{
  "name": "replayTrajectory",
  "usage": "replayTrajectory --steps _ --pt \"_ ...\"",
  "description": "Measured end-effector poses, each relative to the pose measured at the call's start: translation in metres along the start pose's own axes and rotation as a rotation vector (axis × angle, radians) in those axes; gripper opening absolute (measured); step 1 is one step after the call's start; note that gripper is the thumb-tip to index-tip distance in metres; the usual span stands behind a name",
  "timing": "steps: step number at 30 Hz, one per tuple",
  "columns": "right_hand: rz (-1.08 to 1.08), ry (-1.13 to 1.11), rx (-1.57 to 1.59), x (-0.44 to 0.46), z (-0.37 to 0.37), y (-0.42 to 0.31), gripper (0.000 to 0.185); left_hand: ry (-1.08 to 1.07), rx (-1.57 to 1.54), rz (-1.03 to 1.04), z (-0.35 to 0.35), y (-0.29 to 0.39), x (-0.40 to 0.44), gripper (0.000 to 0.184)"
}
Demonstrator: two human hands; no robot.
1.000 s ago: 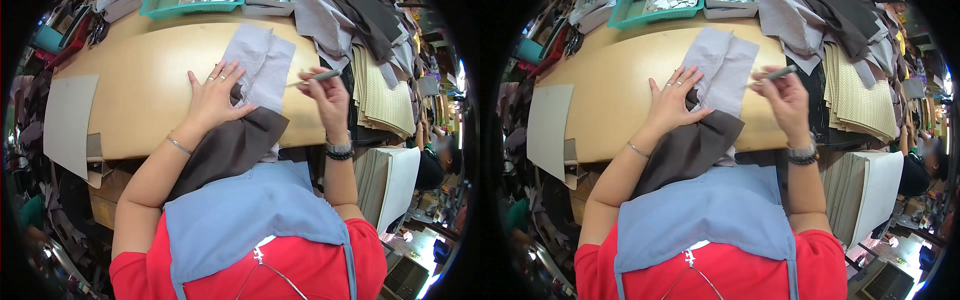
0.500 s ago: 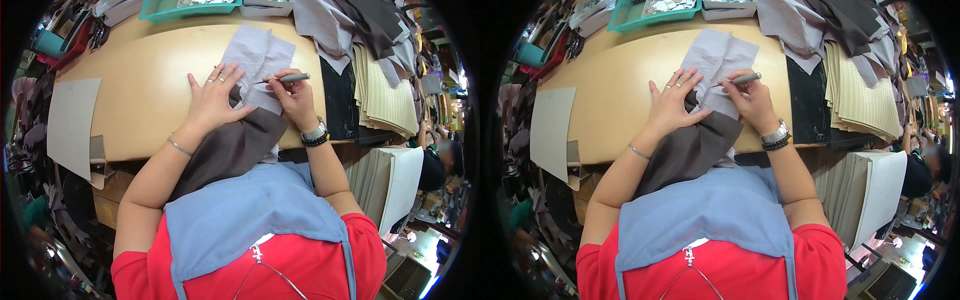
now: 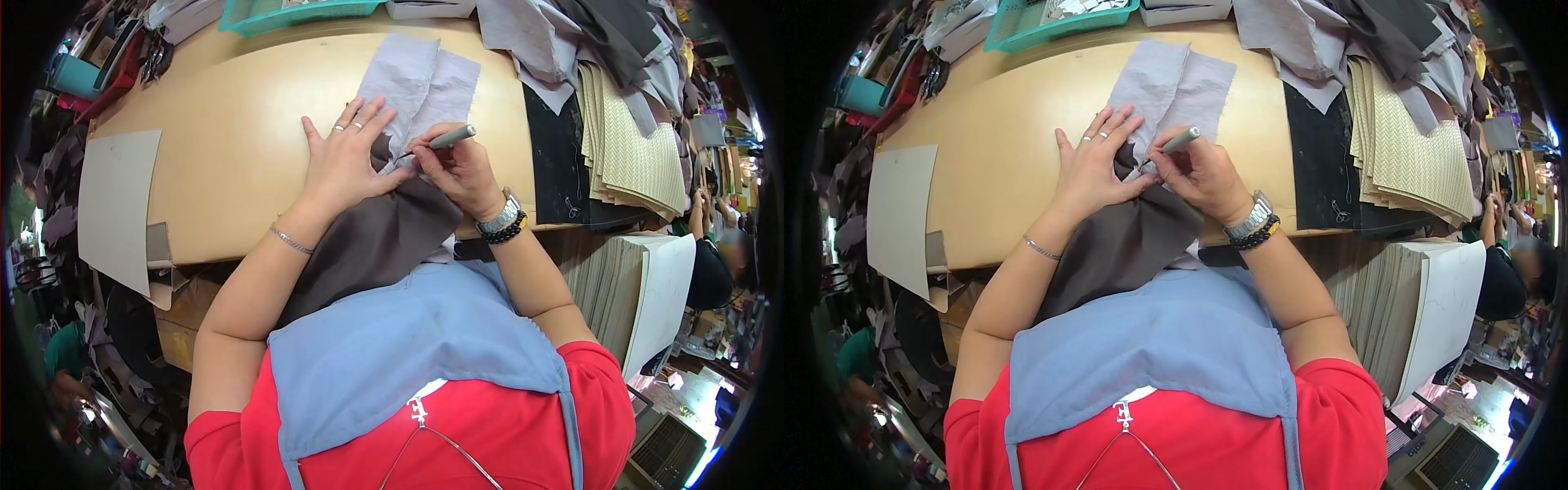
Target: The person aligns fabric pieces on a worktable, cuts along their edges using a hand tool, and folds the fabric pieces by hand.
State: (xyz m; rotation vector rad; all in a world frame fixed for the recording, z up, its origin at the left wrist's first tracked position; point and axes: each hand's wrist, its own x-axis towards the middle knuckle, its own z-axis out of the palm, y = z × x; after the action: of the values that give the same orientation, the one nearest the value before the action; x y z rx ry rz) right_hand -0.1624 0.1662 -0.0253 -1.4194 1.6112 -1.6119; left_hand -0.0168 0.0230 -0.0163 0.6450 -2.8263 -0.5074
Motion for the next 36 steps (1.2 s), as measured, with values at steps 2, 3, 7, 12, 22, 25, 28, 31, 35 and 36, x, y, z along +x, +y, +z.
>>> replayTrajectory --steps 2,3,7,12,22,25,28,31,35,36 --pt "-0.026 -0.036 -0.058 0.001 -0.001 0.002 0.020 -0.002 0.002 0.001 -0.001 0.000 0.000 0.085" --pt "-0.053 -0.020 -0.083 0.001 -0.001 0.002 0.021 -0.001 0.004 0.002 0.000 0.000 0.000 0.085" --pt "-0.123 0.033 -0.164 0.003 0.002 0.000 0.022 0.004 0.010 0.005 0.000 0.000 0.000 0.084" --pt "-0.145 0.104 -0.183 0.006 0.003 0.007 0.022 0.011 0.013 0.004 0.002 -0.001 0.000 0.084" --pt "-0.025 0.200 -0.178 0.013 0.003 0.007 0.017 0.005 0.032 0.002 0.002 -0.001 0.000 0.084" --pt "-0.004 0.244 -0.200 0.017 -0.001 0.008 0.015 0.004 0.037 0.002 0.002 0.000 0.000 0.085" --pt "0.011 0.249 -0.171 0.019 -0.008 0.011 0.016 0.011 0.037 0.004 0.003 -0.001 0.000 0.085" --pt "0.045 0.256 -0.020 0.018 -0.008 0.012 0.022 0.012 0.027 0.005 0.004 -0.002 0.001 0.086" --pt "-0.004 0.197 -0.035 0.013 -0.007 0.019 0.031 0.015 0.020 0.007 0.004 -0.002 0.000 0.085" --pt "-0.011 0.197 -0.025 0.012 -0.006 0.021 0.031 0.012 0.019 0.005 0.004 -0.002 -0.001 0.085"
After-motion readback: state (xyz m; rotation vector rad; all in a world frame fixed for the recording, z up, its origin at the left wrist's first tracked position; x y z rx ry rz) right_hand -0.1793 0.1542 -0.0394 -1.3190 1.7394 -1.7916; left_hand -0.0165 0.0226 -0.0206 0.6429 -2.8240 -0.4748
